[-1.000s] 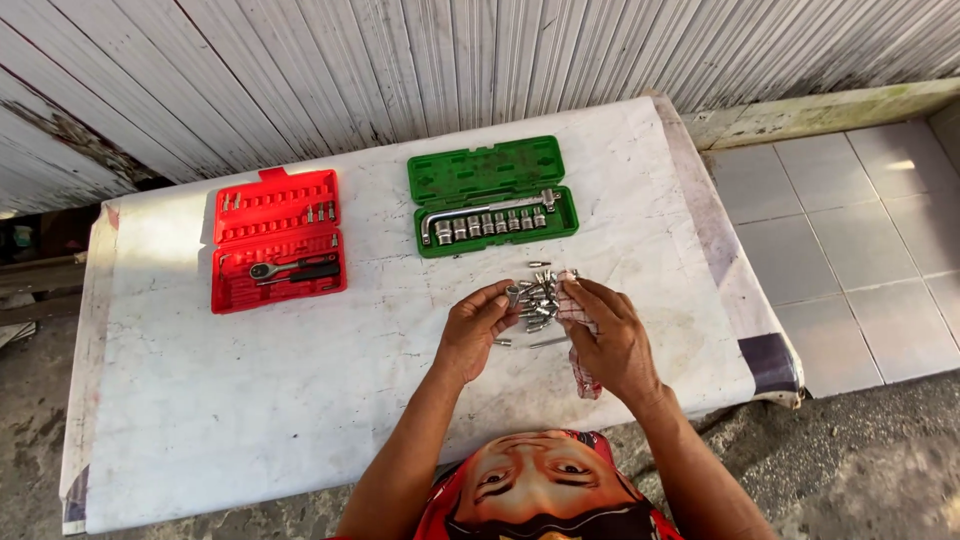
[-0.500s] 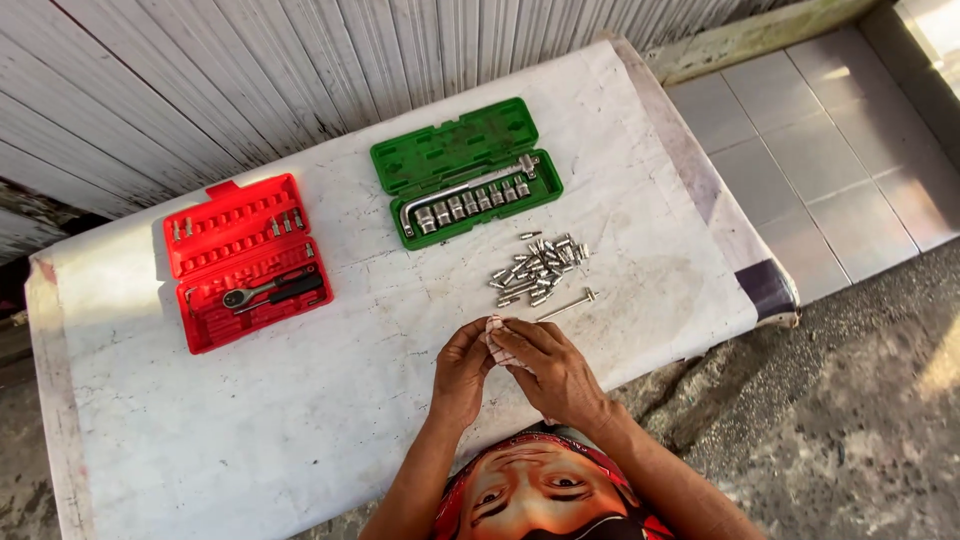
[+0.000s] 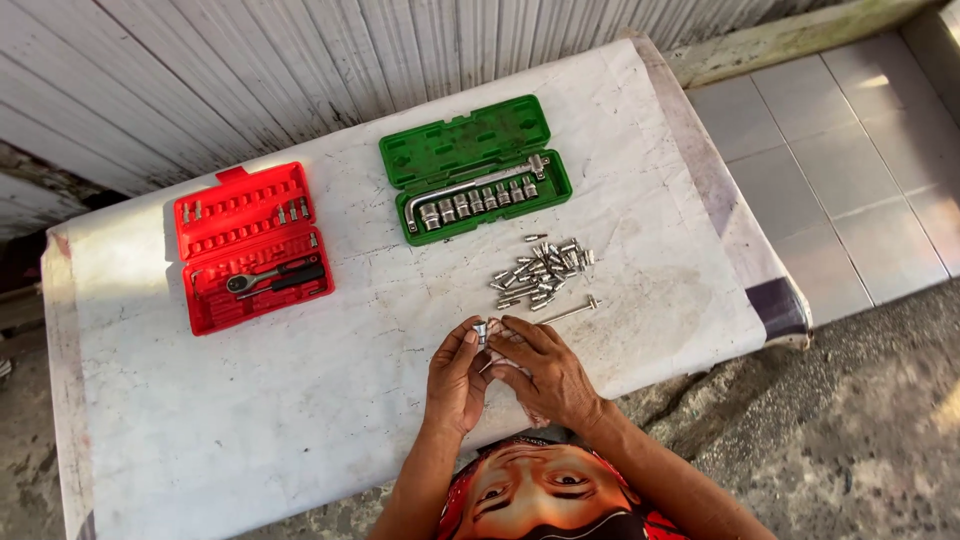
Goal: Sort and clean various socket wrench attachments and tools.
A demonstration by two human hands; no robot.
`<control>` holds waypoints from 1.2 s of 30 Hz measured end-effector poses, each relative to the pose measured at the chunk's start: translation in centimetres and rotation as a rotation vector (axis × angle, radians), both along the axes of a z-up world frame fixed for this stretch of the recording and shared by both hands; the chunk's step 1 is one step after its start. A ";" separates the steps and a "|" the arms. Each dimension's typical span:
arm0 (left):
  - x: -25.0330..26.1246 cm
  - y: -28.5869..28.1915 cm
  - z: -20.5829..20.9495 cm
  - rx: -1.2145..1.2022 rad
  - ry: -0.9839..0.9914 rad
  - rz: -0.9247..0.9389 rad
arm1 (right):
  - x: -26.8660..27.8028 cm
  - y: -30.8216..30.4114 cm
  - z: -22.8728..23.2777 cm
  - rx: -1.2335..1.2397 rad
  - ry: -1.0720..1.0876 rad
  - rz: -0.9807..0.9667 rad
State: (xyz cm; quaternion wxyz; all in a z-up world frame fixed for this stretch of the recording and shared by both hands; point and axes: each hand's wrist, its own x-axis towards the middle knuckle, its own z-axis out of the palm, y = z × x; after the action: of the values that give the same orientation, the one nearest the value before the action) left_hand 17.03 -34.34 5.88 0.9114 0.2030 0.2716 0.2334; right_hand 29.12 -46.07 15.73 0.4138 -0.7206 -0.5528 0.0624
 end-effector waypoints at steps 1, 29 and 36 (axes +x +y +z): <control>0.5 -0.5 0.2 0.002 0.000 0.018 | 0.9 -0.3 -0.6 0.002 0.000 0.018; 11.3 -11.3 1.5 0.093 0.074 0.189 | 15.5 -9.0 0.1 0.066 0.006 0.200; 11.0 -9.4 1.0 0.233 0.079 0.146 | 14.9 -8.3 0.0 0.061 -0.024 0.171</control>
State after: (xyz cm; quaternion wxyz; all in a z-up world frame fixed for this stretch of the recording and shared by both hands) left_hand 28.02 -43.75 6.89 0.8508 0.2960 0.2926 0.3209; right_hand 43.98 -54.34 15.74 0.4220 -0.6585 -0.6189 0.0722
